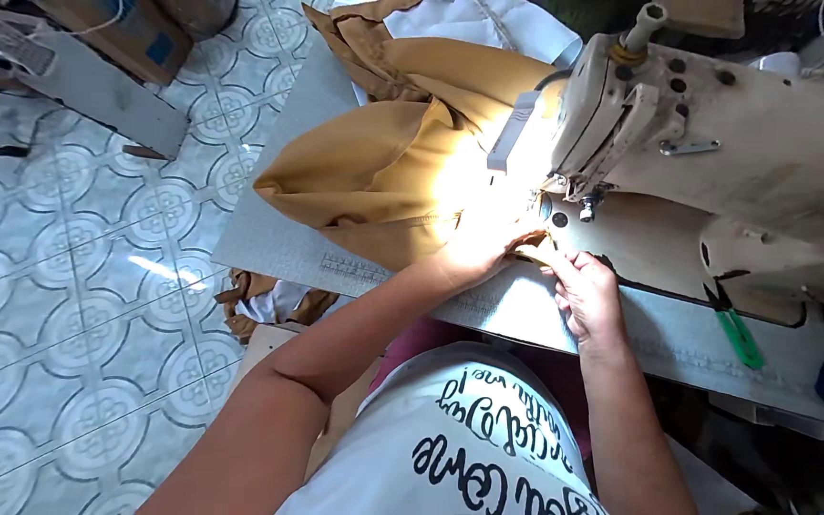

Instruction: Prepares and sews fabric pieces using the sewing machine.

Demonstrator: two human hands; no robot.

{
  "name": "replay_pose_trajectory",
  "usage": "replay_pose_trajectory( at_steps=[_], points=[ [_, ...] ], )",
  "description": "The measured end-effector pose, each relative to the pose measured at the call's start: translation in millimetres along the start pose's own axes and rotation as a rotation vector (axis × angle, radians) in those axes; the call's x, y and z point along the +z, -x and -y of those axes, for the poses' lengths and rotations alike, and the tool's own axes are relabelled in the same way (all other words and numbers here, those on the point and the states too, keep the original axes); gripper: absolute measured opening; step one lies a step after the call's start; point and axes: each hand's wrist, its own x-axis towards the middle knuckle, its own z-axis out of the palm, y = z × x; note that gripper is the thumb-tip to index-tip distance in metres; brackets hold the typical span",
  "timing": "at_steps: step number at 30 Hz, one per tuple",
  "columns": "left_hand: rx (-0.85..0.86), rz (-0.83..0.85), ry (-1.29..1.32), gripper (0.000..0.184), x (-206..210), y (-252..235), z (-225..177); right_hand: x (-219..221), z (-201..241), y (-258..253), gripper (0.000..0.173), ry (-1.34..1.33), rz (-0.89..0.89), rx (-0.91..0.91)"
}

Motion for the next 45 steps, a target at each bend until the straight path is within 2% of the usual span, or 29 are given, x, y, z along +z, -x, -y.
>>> replay_pose_trajectory(
  at_steps=[5,11,20,26,35,45],
  points=[
    [-0.019,0.02,-0.029,0.025,-3.5,7.1,-12.1,1.6,-2.4,0.7,0.009,0.116,-0.002,-0.064],
    [0.081,-0.074,-0.202,0.026,4.8,29.1,-16.8,11.5,-10.9,7.1,0.029,0.406,-0.032,-0.41],
    [0.104,-0.047,-0.201,0.026,3.1,34.6,-19.5,27.9,1.0,18.4,0.026,0.928,-0.071,-0.466],
    [0.113,-0.032,-0.152,0.026,-2.6,37.7,-19.2,31.9,-1.9,21.1,0.027,1.033,-0.086,-0.559],
    [0.178,-0.026,-0.153,0.028,-9.1,39.3,-14.3,42.1,-23.3,25.5,0.038,1.26,-0.197,-0.748],
    [0.16,0.036,-0.094,0.027,-12.0,29.6,-3.4,42.3,-21.2,11.6,0.028,1.287,-0.229,-0.819]
  ],
)
